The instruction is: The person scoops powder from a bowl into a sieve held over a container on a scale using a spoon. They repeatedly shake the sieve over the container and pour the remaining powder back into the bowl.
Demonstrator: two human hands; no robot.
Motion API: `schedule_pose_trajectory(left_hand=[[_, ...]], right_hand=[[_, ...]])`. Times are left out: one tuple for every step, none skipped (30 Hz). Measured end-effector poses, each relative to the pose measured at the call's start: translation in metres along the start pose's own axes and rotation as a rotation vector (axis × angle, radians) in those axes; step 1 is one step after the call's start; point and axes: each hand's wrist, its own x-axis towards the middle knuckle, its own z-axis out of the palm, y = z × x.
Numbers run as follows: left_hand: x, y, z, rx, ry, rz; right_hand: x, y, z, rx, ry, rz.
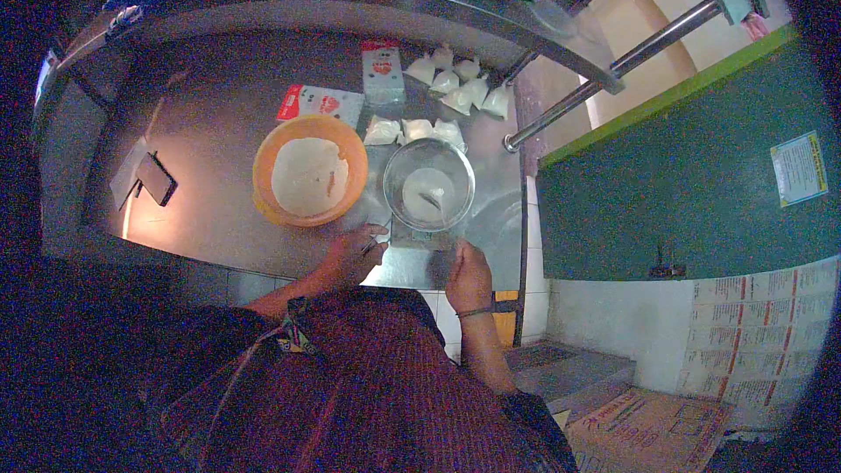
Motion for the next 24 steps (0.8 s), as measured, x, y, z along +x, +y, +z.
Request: schedule_pose_trajectory(left_hand=[[0.001, -0.006, 0.002, 0.063, 0.033, 0.099], [0.002, -0.011, 0.003, 0.128, 0.07, 0.198], [0.007, -0.005, -0.004, 0.149, 0.083, 0.213], [-0.002, 0.005, -0.01, 0.113, 0.08, 0.139], [-0.003, 0.013, -0.006, 0.056, 0.075, 0.077], [-0.006, 0.016, 0.003, 0.042, 0.067, 0.072], [-0.008, 0.016, 0.005, 0.004, 0.071, 0.042], [-0.009, 0.018, 0.007, -0.035, 0.077, 0.014], [-0.009, 0.022, 0.006, -0.032, 0.079, 0.013], [-0.01, 0.027, 0.003, -0.023, 0.063, -0.012], [-0.011, 0.03, 0.002, -0.015, 0.045, -0.037], [-0.012, 0.03, 0.003, -0.01, 0.047, -0.038], [-0.012, 0.03, 0.005, -0.007, 0.061, -0.042], [-0.013, 0.03, 0.006, 0.0, 0.076, -0.049], [-0.014, 0.031, 0.007, 0.005, 0.084, -0.05], [-0.014, 0.032, 0.008, 0.016, 0.095, -0.025], [-0.016, 0.033, 0.008, 0.03, 0.105, -0.002], [-0.017, 0.037, 0.007, 0.04, 0.109, -0.006], [-0.02, 0.041, 0.006, 0.001, 0.118, -0.035], [-0.021, 0.044, 0.006, -0.036, 0.127, -0.063], [-0.023, 0.048, 0.005, -0.026, 0.128, -0.067], [-0.026, 0.051, 0.003, 0.065, 0.164, -0.039], [-0.027, 0.054, 0.001, 0.155, 0.204, -0.011], [-0.03, 0.053, -0.001, 0.167, 0.216, -0.016]], right_hand=[[0.0, -0.002, -0.001, 0.017, 0.012, -0.018], [0.001, -0.005, -0.001, 0.035, 0.024, -0.039], [0.009, -0.005, 0.003, 0.049, 0.044, -0.055], [0.006, -0.009, 0.007, 0.052, 0.04, -0.03], [0.005, -0.006, 0.003, 0.031, 0.04, -0.006], [0.001, 0.0, -0.003, 0.019, 0.031, 0.001], [-0.001, 0.005, -0.002, 0.031, 0.028, -0.007], [-0.001, 0.008, -0.002, 0.043, 0.028, -0.018], [0.001, 0.005, -0.006, 0.047, 0.028, -0.018], [0.003, -0.001, -0.009, 0.064, 0.025, -0.011], [0.004, -0.004, -0.011, 0.08, 0.021, -0.002], [0.004, -0.001, -0.009, 0.085, 0.022, -0.003], [0.005, 0.006, -0.006, 0.095, 0.029, -0.015], [0.004, 0.01, -0.004, 0.109, 0.035, -0.027], [0.004, 0.011, -0.006, 0.116, 0.035, -0.033], [0.004, 0.011, -0.008, 0.173, 0.087, -0.022], [0.005, 0.012, -0.009, 0.233, 0.138, -0.008], [0.006, 0.015, -0.009, 0.245, 0.137, -0.009], [0.008, 0.019, -0.009, 0.317, 0.178, 0.02], [0.01, 0.024, -0.009, 0.39, 0.219, 0.05], [0.012, 0.032, -0.01, 0.4, 0.219, 0.052], [0.015, 0.039, -0.012, 0.501, 0.168, 0.115], [0.018, 0.044, -0.011, 0.601, 0.115, 0.173], [0.022, 0.039, -0.013, 0.616, 0.11, 0.164]])
